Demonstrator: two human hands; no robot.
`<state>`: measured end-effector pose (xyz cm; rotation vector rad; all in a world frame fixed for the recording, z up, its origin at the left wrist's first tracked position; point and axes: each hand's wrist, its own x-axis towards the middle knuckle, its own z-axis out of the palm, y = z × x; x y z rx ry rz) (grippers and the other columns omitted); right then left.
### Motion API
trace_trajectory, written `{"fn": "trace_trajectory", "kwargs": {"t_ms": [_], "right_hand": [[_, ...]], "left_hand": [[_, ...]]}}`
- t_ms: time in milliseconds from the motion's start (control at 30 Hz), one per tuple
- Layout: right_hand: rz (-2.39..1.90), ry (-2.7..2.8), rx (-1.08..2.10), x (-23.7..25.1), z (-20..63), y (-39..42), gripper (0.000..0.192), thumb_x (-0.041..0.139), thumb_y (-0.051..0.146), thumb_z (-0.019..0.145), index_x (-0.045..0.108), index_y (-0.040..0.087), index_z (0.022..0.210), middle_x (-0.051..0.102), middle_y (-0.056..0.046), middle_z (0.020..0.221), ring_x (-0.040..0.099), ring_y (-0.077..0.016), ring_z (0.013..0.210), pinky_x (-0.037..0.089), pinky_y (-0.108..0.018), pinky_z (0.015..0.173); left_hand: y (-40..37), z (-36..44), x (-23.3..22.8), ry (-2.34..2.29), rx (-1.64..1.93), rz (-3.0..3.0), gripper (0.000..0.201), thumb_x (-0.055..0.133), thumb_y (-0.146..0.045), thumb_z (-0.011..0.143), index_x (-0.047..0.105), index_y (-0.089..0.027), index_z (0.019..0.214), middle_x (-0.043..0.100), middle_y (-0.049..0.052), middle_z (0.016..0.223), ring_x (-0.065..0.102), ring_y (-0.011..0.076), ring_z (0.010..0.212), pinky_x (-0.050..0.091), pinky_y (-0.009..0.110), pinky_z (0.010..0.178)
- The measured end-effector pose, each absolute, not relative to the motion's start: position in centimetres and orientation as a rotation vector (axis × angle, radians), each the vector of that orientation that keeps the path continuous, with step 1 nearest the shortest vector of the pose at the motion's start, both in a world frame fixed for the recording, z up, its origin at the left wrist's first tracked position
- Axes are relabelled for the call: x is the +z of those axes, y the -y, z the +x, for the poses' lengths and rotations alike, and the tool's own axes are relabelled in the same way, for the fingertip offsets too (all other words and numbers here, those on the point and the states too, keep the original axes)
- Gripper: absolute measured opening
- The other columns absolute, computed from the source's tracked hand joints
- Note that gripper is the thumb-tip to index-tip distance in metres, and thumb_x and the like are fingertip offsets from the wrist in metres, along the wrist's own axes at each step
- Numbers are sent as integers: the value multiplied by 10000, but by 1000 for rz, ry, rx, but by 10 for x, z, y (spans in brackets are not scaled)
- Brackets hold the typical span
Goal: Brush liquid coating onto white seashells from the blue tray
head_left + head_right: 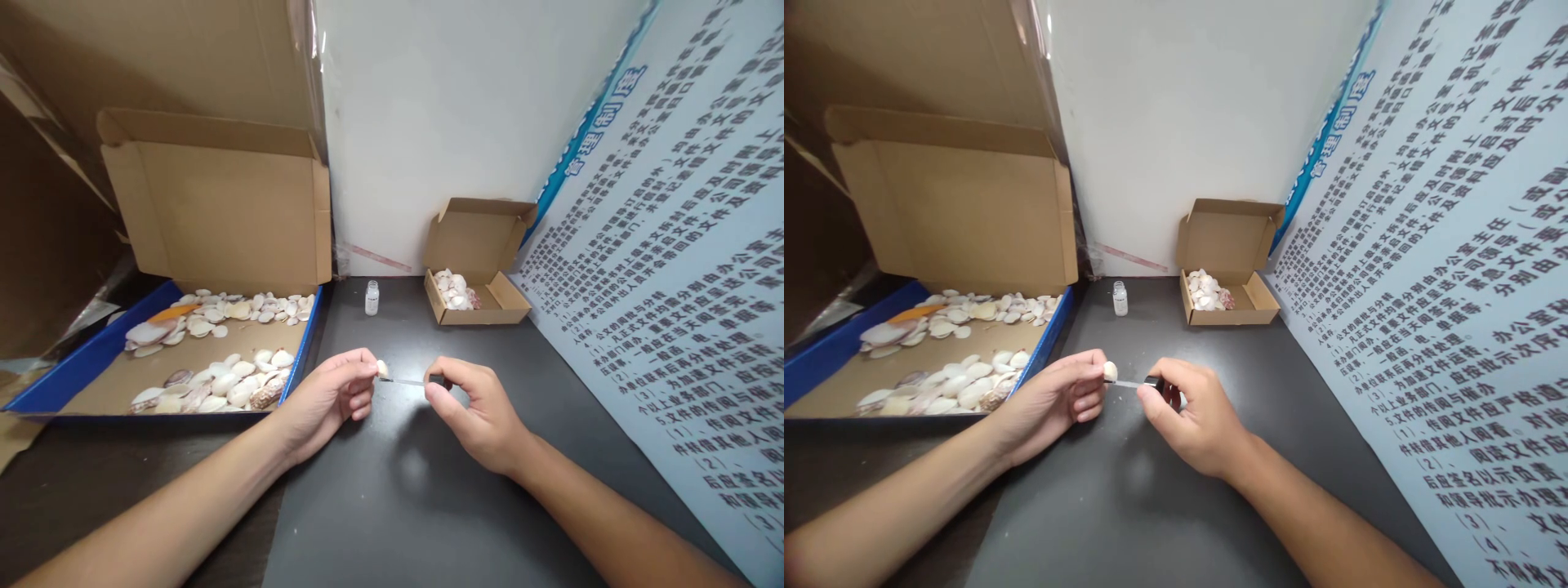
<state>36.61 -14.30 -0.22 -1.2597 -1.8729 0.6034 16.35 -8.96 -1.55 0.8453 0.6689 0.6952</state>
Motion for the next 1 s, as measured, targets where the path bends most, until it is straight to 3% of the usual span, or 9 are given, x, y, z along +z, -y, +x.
{"fn": "trace_trajectory", "kwargs": {"t_ms": [200,500,1000], "right_hand": [[-1367,1858,563,-3,366,141,286,521,296,874,440,194,619,443,38,562,420,-113,546,315,-247,552],[-1281,1798,545,0,367,142,248,504,269,873,472,194,639,472,38,564,443,-111,546,336,-236,553],[-1344,1798,558,-2,366,141,254,524,280,871,452,200,642,463,42,571,438,-113,548,334,-237,551]], "left_hand": [[90,164,-15,-663,672,835,174,664,-262,838,550,-161,752,376,-54,617,293,65,511,302,186,468],[89,164,-15,-667,666,818,113,639,-253,840,586,-159,804,369,-55,610,305,67,509,307,189,467],[93,166,-13,-687,646,936,138,641,-248,827,535,-175,778,386,-64,607,309,63,502,296,200,482]]}}
